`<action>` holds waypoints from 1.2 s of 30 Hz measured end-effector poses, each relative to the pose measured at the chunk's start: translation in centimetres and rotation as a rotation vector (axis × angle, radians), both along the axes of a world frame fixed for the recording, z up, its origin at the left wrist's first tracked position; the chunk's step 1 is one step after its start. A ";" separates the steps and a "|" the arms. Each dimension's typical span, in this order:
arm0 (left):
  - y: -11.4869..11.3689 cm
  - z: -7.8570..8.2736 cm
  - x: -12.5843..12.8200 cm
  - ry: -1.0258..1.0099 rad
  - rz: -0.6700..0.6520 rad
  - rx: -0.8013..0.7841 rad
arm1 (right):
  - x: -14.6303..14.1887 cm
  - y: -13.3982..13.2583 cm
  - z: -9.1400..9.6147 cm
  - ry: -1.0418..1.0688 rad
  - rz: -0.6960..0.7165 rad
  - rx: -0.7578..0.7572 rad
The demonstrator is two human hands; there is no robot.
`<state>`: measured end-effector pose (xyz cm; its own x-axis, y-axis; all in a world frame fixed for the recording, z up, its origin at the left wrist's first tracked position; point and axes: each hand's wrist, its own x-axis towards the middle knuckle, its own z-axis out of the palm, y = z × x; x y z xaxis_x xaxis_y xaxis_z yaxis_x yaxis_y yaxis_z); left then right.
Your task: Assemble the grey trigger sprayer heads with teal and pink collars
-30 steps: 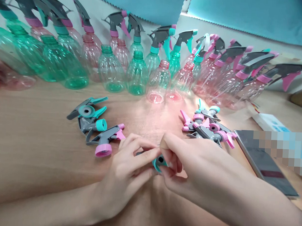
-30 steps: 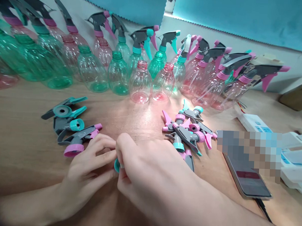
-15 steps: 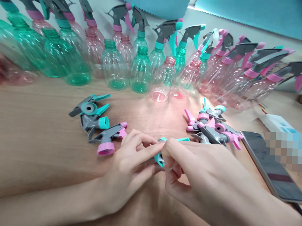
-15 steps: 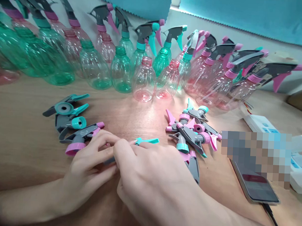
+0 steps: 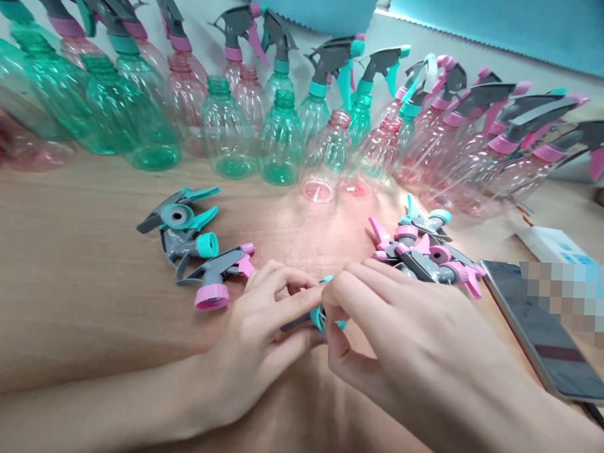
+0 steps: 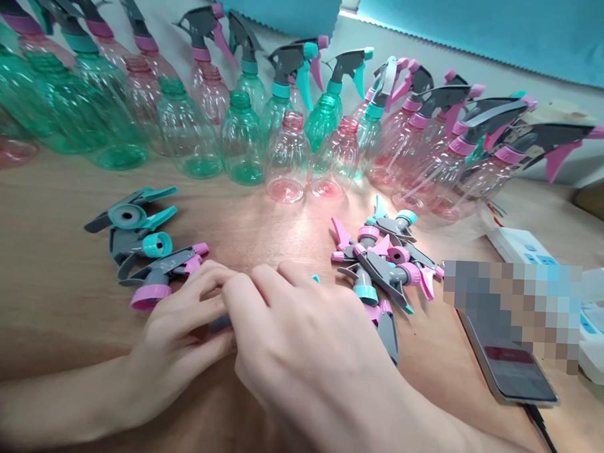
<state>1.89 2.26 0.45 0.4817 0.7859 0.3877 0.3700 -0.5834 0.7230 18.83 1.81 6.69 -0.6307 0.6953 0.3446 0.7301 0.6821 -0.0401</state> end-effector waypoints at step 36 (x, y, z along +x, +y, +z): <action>0.0 0.0 0.1 0.057 -0.015 -0.040 | 2.7 1.0 2.6 0.490 -0.176 -0.609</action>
<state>2.03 2.23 0.49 0.5142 0.7926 0.3277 0.4029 -0.5605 0.7235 21.50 2.78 9.31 -0.3697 0.9255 0.0819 0.6276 0.3138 -0.7125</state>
